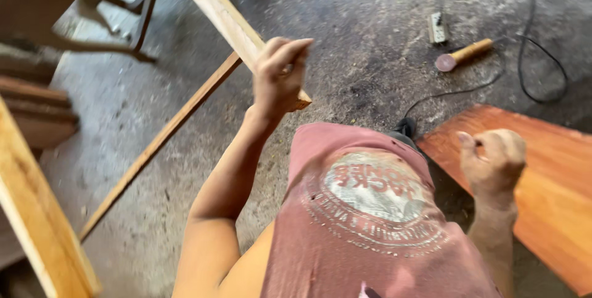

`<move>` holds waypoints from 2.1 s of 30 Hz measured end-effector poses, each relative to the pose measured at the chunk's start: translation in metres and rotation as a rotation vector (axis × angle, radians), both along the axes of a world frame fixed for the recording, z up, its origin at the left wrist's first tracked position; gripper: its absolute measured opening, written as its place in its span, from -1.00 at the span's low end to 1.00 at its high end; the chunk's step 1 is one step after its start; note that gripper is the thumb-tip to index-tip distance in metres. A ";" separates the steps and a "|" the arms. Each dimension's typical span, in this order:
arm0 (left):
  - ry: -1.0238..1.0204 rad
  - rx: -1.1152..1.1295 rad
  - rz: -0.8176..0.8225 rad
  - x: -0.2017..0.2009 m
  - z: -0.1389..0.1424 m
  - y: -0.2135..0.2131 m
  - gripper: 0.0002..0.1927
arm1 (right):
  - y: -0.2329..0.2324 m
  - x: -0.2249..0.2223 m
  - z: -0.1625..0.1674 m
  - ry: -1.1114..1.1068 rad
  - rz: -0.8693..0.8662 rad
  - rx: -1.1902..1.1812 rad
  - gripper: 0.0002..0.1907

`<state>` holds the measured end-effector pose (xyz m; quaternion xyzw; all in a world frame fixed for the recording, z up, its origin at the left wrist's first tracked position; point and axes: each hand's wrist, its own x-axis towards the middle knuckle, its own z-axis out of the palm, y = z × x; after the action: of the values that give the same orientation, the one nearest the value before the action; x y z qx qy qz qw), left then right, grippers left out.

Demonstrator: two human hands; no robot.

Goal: The person sands wooden furniture boards with an angle grinder, holding each board steady with one hand while moving the grinder across the surface. They reposition and flip the boards between passes, use pliers on a board edge, and finally unplug the grinder from the power strip on the floor.

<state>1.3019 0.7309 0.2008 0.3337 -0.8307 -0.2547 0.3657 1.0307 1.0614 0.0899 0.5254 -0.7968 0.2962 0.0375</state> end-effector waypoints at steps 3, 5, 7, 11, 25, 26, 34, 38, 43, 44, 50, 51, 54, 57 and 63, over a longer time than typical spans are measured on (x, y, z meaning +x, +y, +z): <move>-0.076 -0.097 -0.110 -0.048 -0.001 0.008 -0.88 | 0.026 -0.059 -0.013 -0.013 0.007 0.030 -0.71; -0.163 -0.122 -0.158 -0.080 -0.004 0.009 -0.76 | 0.032 -0.101 -0.017 -0.019 0.023 0.030 -0.81; -0.290 -0.122 -0.186 -0.106 -0.008 0.009 -0.61 | 0.030 -0.136 -0.021 -0.046 0.043 0.041 -0.90; -0.354 -0.075 -0.380 -0.149 -0.022 -0.011 -0.82 | 0.008 -0.182 -0.014 -0.062 0.067 0.033 -0.85; -0.337 -0.122 -0.743 -0.386 -0.048 -0.172 -0.91 | -0.150 -0.286 0.063 -0.052 -0.060 -0.137 -0.78; -0.251 -0.094 -0.800 -0.412 -0.053 -0.189 -0.86 | -0.167 -0.301 0.064 -0.026 -0.122 -0.140 -0.79; -0.329 0.509 -0.657 -0.579 -0.068 -0.277 -0.73 | -0.313 -0.387 0.066 -0.178 -0.556 -0.157 -0.81; -0.044 0.407 -0.876 -0.607 -0.063 -0.319 -0.81 | -0.363 -0.419 0.064 -0.143 -0.522 -0.172 -0.83; -0.211 0.151 -0.684 -0.644 -0.065 -0.396 -0.76 | -0.416 -0.472 0.052 -0.125 -0.488 -0.108 -0.70; -0.312 0.249 -0.612 -0.648 -0.064 -0.409 -0.68 | -0.426 -0.483 0.049 -0.140 -0.503 -0.117 -0.71; -0.057 0.475 -0.458 -0.684 -0.075 -0.491 -0.85 | -0.502 -0.577 0.019 -0.241 -0.425 -0.201 -0.87; -0.040 0.444 -0.436 -0.693 -0.080 -0.506 -0.86 | -0.513 -0.598 0.014 -0.211 -0.404 -0.182 -0.86; -0.148 0.435 -0.283 -0.740 -0.094 -0.548 -0.78 | -0.546 -0.665 0.000 -0.220 -0.383 -0.128 -0.80; -0.149 0.570 -0.153 -0.809 -0.097 -0.584 -0.76 | -0.580 -0.742 -0.005 -0.205 -0.400 -0.066 -0.77; -0.113 0.387 -0.315 -0.953 -0.083 -0.614 -0.89 | -0.644 -0.870 0.009 -0.180 -0.349 -0.129 -0.84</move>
<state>0.3491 0.1169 0.1182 0.2774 -0.8273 -0.4438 0.2040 0.1610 0.4170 0.0991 0.3474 -0.8551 0.3815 0.0507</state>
